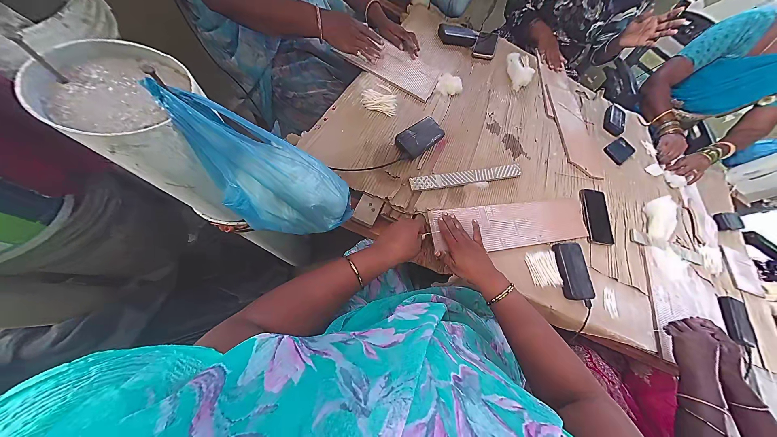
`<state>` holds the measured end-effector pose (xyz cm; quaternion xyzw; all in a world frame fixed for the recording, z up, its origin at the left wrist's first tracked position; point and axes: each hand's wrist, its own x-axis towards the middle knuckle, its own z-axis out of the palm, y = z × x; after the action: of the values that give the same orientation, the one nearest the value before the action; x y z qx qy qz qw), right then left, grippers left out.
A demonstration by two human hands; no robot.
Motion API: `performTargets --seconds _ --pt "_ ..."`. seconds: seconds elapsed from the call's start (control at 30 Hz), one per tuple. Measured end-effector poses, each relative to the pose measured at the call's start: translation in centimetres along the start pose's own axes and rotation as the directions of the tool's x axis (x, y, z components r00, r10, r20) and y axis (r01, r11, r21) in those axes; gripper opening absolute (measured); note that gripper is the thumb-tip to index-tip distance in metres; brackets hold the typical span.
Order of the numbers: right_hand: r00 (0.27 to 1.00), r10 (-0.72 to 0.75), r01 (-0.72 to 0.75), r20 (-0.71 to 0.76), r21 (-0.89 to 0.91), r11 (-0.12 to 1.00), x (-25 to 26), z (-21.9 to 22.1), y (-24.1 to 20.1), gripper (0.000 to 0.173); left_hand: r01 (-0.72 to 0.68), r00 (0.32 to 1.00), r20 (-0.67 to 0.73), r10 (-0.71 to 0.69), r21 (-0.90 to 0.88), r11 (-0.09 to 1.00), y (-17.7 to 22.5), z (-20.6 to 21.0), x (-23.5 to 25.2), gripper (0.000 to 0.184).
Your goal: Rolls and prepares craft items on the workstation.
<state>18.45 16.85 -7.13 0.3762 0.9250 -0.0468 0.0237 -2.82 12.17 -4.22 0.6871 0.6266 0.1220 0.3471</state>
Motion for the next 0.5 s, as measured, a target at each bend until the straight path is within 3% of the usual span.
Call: performTargets --seconds 0.13,0.3,0.37,0.5 --pt "0.996 -0.015 0.015 0.091 -0.009 1.000 -3.9 -0.5 -0.9 0.082 -0.051 0.998 0.042 0.050 0.013 0.999 0.1 0.3 -0.6 0.025" --pt "0.993 -0.018 0.011 0.120 0.058 0.998 -7.8 -0.9 -1.5 0.076 -0.089 0.993 0.081 0.082 0.092 0.992 0.7 1.1 -1.3 0.024" --pt "0.999 0.004 -0.007 0.035 0.104 0.995 -8.6 -0.9 -2.1 0.069 -0.104 0.992 0.079 0.095 0.114 0.988 1.0 1.0 -1.8 0.024" --pt "0.942 0.008 0.046 -0.337 0.152 0.987 -9.6 -0.7 -2.5 0.033 -0.147 0.987 0.081 0.137 0.122 0.982 1.4 1.0 -2.3 0.027"
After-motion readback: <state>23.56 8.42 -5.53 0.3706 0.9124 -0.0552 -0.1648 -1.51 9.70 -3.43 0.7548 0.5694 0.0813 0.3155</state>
